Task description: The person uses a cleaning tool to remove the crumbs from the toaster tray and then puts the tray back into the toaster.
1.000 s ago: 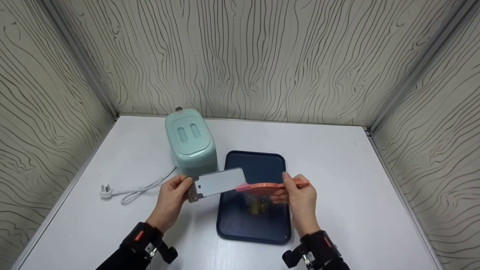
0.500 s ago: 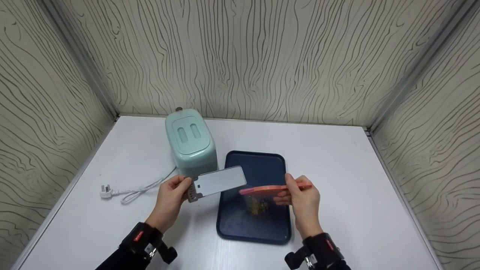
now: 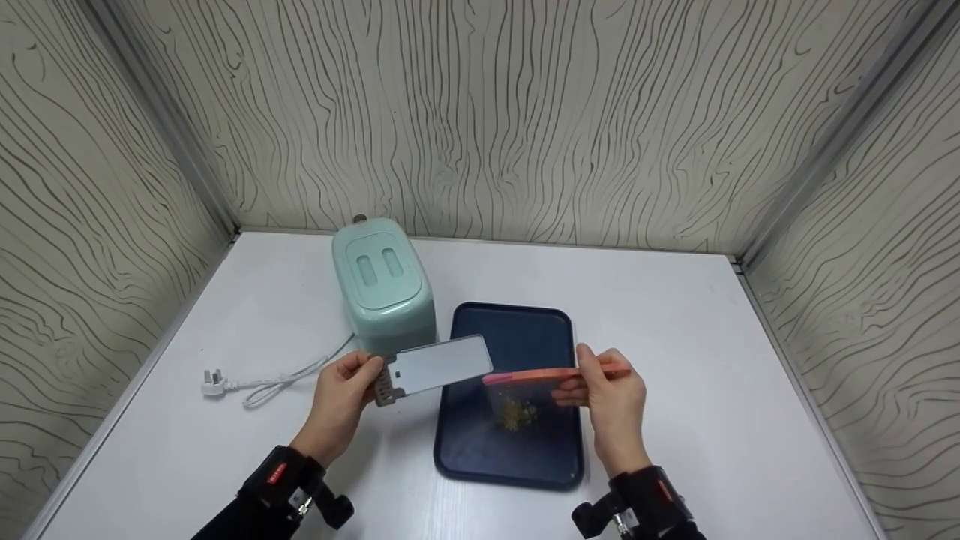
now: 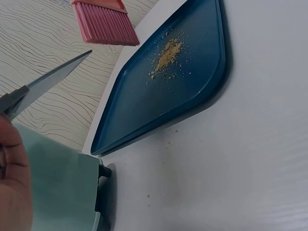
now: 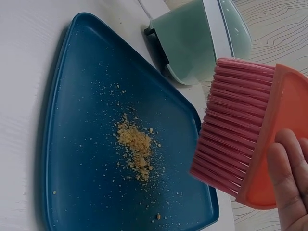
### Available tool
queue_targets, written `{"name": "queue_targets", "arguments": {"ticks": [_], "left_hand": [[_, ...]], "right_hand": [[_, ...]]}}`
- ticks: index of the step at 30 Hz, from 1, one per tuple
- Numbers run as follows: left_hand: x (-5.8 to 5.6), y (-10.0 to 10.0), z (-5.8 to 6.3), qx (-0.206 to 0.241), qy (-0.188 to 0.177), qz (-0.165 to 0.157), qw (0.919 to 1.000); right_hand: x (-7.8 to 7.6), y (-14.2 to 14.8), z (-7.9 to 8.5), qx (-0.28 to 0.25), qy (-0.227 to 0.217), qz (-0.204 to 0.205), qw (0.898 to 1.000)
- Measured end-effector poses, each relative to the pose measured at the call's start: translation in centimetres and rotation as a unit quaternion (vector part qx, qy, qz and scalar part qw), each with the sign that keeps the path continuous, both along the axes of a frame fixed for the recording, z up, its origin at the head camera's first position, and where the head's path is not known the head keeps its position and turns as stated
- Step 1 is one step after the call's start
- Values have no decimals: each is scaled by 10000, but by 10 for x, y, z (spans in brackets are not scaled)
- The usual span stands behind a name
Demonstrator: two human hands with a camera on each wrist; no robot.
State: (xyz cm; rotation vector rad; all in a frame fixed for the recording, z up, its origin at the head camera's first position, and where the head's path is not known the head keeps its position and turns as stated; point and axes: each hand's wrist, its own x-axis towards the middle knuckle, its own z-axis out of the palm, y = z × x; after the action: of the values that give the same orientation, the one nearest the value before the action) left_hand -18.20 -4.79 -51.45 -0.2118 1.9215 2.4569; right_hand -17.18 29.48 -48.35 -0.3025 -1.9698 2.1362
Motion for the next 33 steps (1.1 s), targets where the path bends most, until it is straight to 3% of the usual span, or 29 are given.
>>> {"name": "queue_targets", "arguments": {"ticks": [14, 22, 33], "left_hand": [[1, 1, -1, -49, -54, -61, 10000], [2, 0, -2, -70, -64, -88, 9999], [4, 2, -4, -43, -124, -241, 9996]], "right_hand": [[-1, -5, 9, -179, 336, 9, 9993], [-2, -4, 12, -266, 750, 112, 9968], [-2, -8, 16, -349, 772, 227, 9961]]}}
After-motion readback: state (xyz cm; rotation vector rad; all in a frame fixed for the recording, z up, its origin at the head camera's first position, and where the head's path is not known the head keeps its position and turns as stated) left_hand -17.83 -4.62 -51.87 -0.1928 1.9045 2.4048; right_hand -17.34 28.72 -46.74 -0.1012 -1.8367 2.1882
